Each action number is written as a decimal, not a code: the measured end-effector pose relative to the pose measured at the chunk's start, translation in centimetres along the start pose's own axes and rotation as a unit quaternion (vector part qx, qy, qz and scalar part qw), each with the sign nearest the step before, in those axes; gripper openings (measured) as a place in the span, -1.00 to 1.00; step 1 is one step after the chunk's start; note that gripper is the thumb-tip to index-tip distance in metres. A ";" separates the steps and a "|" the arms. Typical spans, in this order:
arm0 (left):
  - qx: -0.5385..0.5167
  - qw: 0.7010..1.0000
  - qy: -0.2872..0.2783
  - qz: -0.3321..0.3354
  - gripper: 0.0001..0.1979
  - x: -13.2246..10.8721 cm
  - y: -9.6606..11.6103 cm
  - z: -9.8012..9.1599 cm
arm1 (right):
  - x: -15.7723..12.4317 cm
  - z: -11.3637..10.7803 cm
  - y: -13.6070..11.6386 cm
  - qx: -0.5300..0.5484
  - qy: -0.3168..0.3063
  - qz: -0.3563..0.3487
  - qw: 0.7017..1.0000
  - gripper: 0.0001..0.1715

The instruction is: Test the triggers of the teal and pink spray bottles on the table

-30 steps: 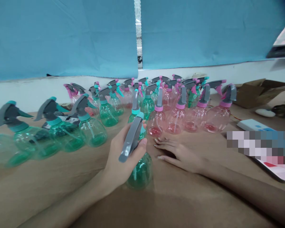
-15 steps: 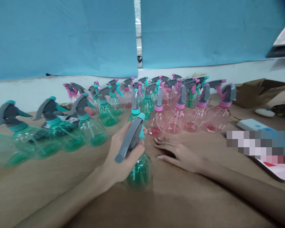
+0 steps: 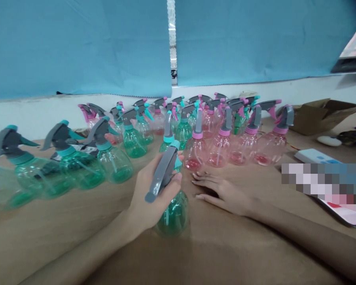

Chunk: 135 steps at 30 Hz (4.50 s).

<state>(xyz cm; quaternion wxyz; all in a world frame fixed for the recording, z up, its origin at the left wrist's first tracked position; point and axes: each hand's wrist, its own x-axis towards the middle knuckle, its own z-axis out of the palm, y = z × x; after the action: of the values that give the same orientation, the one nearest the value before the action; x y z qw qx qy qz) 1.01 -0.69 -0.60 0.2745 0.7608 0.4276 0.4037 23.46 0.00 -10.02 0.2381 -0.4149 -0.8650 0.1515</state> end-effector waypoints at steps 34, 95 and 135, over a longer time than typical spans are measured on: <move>0.062 0.997 0.044 -0.014 -0.72 -4.4 0.2 -2.5 | 2.9 2.4 -11.9 0.214 0.115 0.055 0.968 -0.06; 0.348 0.934 0.074 -0.028 -0.54 -0.8 -4.2 -6.6 | 10.0 -2.4 -7.4 -0.128 0.101 0.223 0.961 -0.31; 0.009 1.000 0.021 0.018 -0.66 -0.4 0.9 -0.3 | 0.0 -0.8 -2.9 -0.003 -0.011 0.027 1.000 -0.29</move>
<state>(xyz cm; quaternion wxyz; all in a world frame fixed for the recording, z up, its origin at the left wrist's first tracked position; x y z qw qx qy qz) 0.98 -1.41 0.08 0.2511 0.7620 0.4238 0.4204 22.06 -1.68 -8.00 0.2231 -0.4370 -0.8566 0.1597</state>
